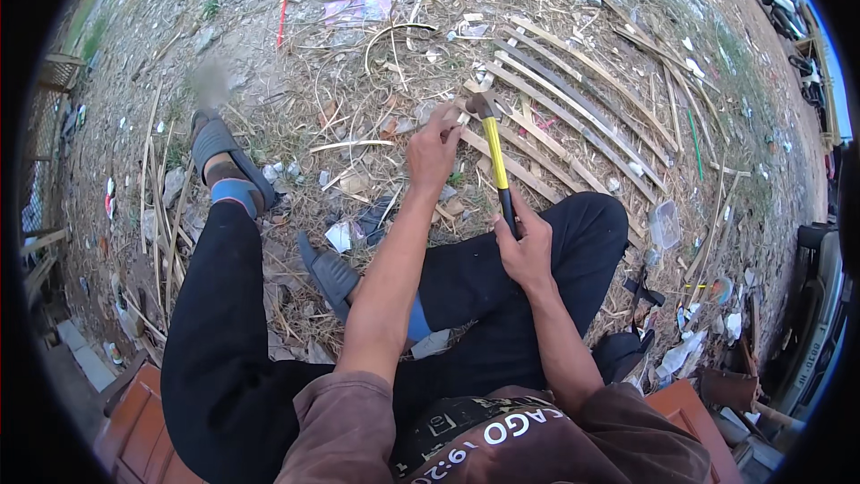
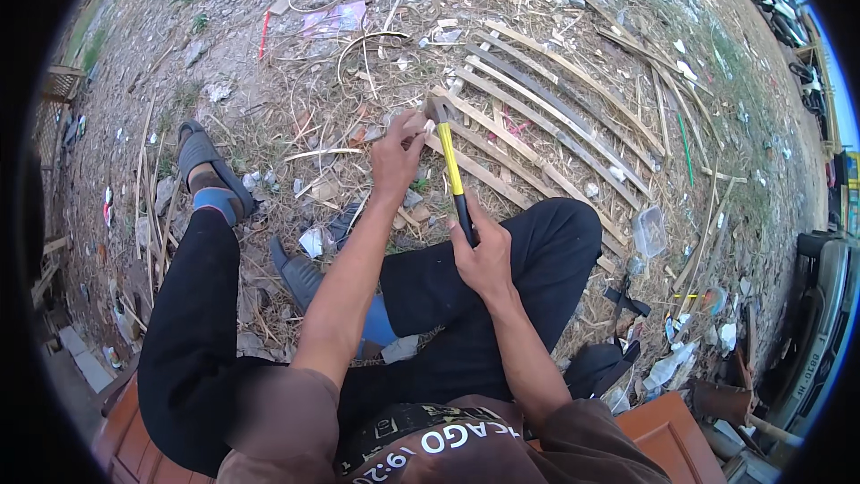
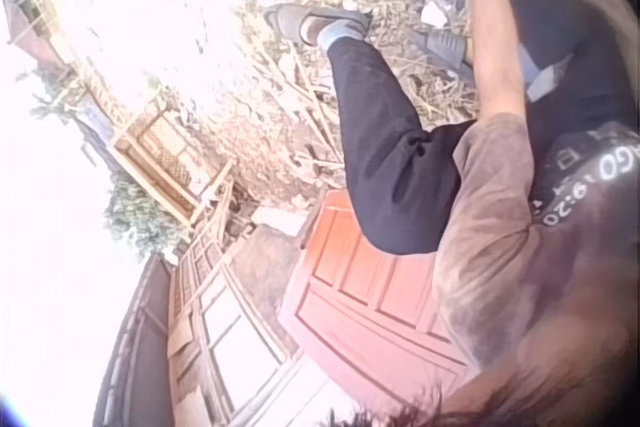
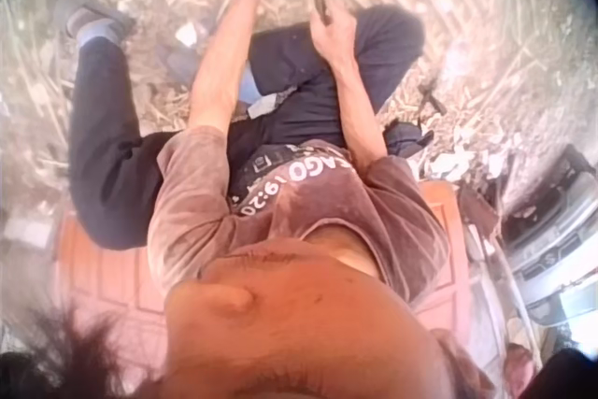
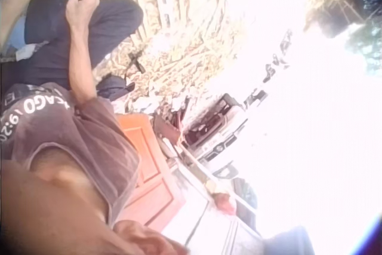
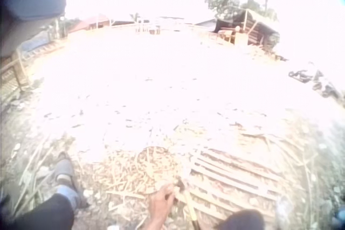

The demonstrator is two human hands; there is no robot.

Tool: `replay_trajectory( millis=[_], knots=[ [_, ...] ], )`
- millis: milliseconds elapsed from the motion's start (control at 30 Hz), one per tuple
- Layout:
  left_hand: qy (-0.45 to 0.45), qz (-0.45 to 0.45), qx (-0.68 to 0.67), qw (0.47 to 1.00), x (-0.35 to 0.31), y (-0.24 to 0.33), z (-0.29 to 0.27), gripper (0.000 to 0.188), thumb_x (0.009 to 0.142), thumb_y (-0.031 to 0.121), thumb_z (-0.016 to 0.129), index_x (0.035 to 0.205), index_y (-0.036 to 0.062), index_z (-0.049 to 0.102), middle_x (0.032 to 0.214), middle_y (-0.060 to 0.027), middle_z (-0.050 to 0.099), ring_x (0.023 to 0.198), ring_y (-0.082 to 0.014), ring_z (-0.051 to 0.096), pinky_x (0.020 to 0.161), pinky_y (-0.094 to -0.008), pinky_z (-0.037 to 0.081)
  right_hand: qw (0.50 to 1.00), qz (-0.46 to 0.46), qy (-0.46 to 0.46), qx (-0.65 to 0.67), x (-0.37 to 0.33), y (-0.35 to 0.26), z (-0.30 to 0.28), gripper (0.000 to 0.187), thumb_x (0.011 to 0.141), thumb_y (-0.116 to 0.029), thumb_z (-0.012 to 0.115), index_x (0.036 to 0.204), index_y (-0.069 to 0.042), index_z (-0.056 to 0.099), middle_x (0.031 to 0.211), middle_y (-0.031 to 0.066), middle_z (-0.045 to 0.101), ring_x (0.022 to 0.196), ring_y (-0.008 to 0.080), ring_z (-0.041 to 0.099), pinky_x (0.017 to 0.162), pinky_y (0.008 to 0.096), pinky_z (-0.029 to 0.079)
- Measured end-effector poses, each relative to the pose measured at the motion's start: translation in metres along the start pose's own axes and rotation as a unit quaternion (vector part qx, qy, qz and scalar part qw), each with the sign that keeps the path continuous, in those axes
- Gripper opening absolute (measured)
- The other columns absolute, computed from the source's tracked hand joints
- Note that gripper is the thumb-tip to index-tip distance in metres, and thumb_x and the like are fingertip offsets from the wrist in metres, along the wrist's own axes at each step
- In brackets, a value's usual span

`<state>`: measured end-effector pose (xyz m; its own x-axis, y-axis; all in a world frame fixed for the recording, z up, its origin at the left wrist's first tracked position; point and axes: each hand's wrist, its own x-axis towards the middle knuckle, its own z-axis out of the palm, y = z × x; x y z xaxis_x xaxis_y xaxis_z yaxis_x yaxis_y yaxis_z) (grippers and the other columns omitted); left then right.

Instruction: The person shaves a strip of bamboo with a knife and then nails it onto a wooden lattice structure using a hammer.

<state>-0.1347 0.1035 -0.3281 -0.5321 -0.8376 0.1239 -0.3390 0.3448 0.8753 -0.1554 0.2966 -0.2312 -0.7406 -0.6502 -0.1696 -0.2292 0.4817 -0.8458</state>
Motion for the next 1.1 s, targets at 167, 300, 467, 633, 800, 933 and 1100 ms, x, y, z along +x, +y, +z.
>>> replay_trajectory(
  millis=[167,300,467,633,800,933,1100],
  knots=[
    [-0.018,0.012,0.021,1.000,0.002,0.000,0.002,0.043,0.085,0.015,0.072,0.126,0.0161,0.059,0.092,-0.0100,0.074,0.078,-0.0286,0.071,0.070,-0.0409,0.055,0.998,-0.063,0.015,-0.007,0.005,0.010,0.002,0.049,0.085,-0.005,0.067,0.132,0.005,0.055,0.100,0.0268,0.069,0.087,0.0256,0.072,0.074,0.0316,0.054],
    [-0.005,0.027,0.016,1.000,0.003,-0.003,0.004,0.040,0.084,0.013,0.073,0.123,0.0138,0.061,0.089,-0.0110,0.074,0.076,-0.0268,0.072,0.068,-0.0387,0.055,1.000,-0.018,-0.002,0.010,0.004,0.004,-0.001,0.048,0.086,-0.005,0.067,0.131,0.005,0.055,0.104,0.0269,0.069,0.092,0.0284,0.072,0.078,0.0321,0.054],
    [-0.013,0.026,-0.025,0.999,0.003,-0.004,0.005,0.037,0.083,0.010,0.074,0.119,0.0107,0.064,0.087,-0.0123,0.074,0.072,-0.0226,0.071,0.067,-0.0339,0.055,1.000,-0.026,0.003,-0.004,0.005,0.011,-0.001,0.047,0.086,-0.005,0.067,0.130,0.005,0.056,0.104,0.0258,0.069,0.087,0.0249,0.072,0.077,0.0316,0.054],
    [-0.004,0.044,-0.013,0.999,0.003,-0.006,0.003,0.032,0.084,0.011,0.072,0.115,0.0119,0.065,0.089,-0.0119,0.073,0.079,-0.0300,0.071,0.068,-0.0387,0.055,1.000,-0.001,-0.001,0.022,0.003,0.009,-0.001,0.047,0.086,-0.005,0.067,0.131,0.006,0.055,0.103,0.0252,0.070,0.084,0.0221,0.071,0.075,0.0307,0.053],
    [-0.003,0.035,-0.004,0.999,0.004,-0.006,0.005,0.034,0.084,0.011,0.072,0.118,0.0132,0.064,0.091,-0.0132,0.073,0.081,-0.0294,0.072,0.069,-0.0385,0.055,0.998,0.037,-0.018,0.036,0.004,0.012,-0.002,0.048,0.088,-0.006,0.067,0.133,0.005,0.054,0.087,0.0148,0.066,0.072,0.0117,0.063,0.064,0.0267,0.049],
    [-0.002,0.040,0.020,0.999,0.005,-0.005,0.007,0.039,0.085,0.011,0.072,0.122,0.0134,0.063,0.092,-0.0142,0.074,0.078,-0.0270,0.073,0.069,-0.0371,0.056,0.999,-0.032,0.004,0.041,0.005,0.015,0.000,0.049,0.090,-0.005,0.066,0.136,0.002,0.054,0.067,-0.0010,0.056,0.056,0.0038,0.051,0.051,0.0228,0.043],
    [-0.007,0.036,0.024,0.999,0.003,-0.005,0.004,0.044,0.085,0.012,0.071,0.127,0.0157,0.060,0.093,-0.0148,0.074,0.079,-0.0305,0.072,0.070,-0.0402,0.055,0.999,0.004,-0.010,0.039,0.005,0.004,-0.003,0.048,0.087,-0.005,0.066,0.133,0.004,0.055,0.093,0.0168,0.066,0.080,0.0150,0.064,0.068,0.0277,0.050]
  ],
)
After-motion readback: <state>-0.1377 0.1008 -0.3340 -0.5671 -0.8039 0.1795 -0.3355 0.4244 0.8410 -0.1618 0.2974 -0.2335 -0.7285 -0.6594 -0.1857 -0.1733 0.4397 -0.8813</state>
